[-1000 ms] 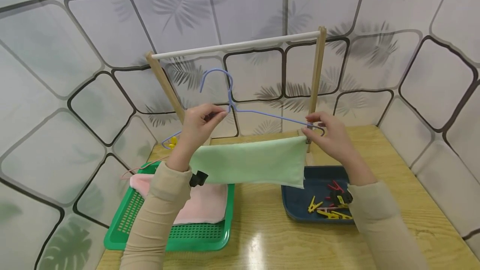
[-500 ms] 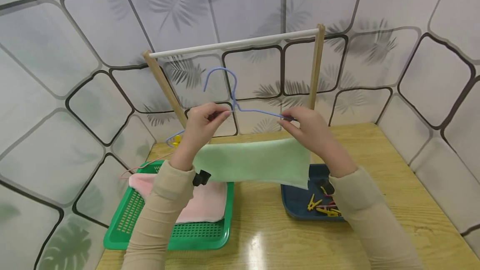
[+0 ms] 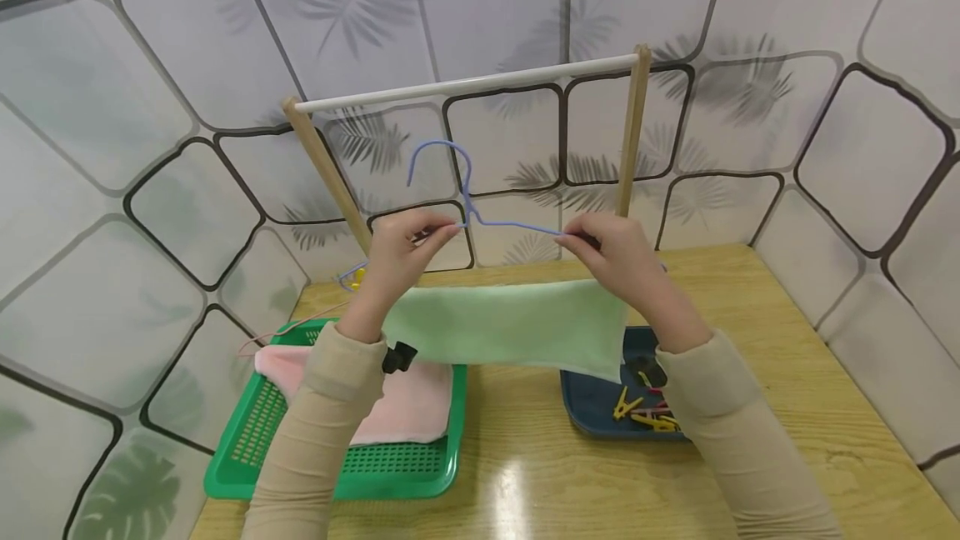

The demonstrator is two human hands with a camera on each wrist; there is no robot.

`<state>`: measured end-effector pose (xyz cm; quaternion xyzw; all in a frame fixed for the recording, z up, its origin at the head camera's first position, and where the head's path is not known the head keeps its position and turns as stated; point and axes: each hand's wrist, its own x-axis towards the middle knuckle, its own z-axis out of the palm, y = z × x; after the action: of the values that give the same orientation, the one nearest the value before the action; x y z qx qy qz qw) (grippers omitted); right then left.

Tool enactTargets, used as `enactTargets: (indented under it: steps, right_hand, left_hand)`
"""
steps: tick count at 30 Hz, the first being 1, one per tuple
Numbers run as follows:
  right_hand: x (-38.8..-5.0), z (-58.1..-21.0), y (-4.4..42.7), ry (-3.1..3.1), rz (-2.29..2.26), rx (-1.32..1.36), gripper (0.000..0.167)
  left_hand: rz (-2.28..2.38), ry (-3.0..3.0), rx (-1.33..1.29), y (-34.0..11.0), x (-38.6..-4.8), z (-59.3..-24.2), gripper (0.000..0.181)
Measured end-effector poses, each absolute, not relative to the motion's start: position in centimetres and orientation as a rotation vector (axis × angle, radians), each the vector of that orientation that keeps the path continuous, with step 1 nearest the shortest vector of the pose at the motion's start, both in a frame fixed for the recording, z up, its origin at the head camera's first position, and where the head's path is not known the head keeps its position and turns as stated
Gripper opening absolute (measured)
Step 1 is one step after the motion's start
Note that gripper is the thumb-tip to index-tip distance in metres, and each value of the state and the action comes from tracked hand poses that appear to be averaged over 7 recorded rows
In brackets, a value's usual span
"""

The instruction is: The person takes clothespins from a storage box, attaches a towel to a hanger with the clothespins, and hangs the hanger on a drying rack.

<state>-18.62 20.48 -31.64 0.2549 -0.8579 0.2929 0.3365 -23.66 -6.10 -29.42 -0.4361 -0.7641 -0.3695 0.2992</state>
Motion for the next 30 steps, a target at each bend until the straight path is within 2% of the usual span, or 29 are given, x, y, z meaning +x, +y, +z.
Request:
enactTargets:
  steps: [11,30]
  right_hand:
    - [-18.3,-31.6,22.2,-2.248,0.766,0.563,0.005]
    - [-18.1,-31.5,24.3,-2.224,0.642,0.578,0.005]
  left_hand:
    - [-0.875,-2.217,-1.001,-8.3,-24.3,-30.4,0.014]
    - [-0.97,-2.09,-1.048,-7.6,-24.5,-30.2,0.007]
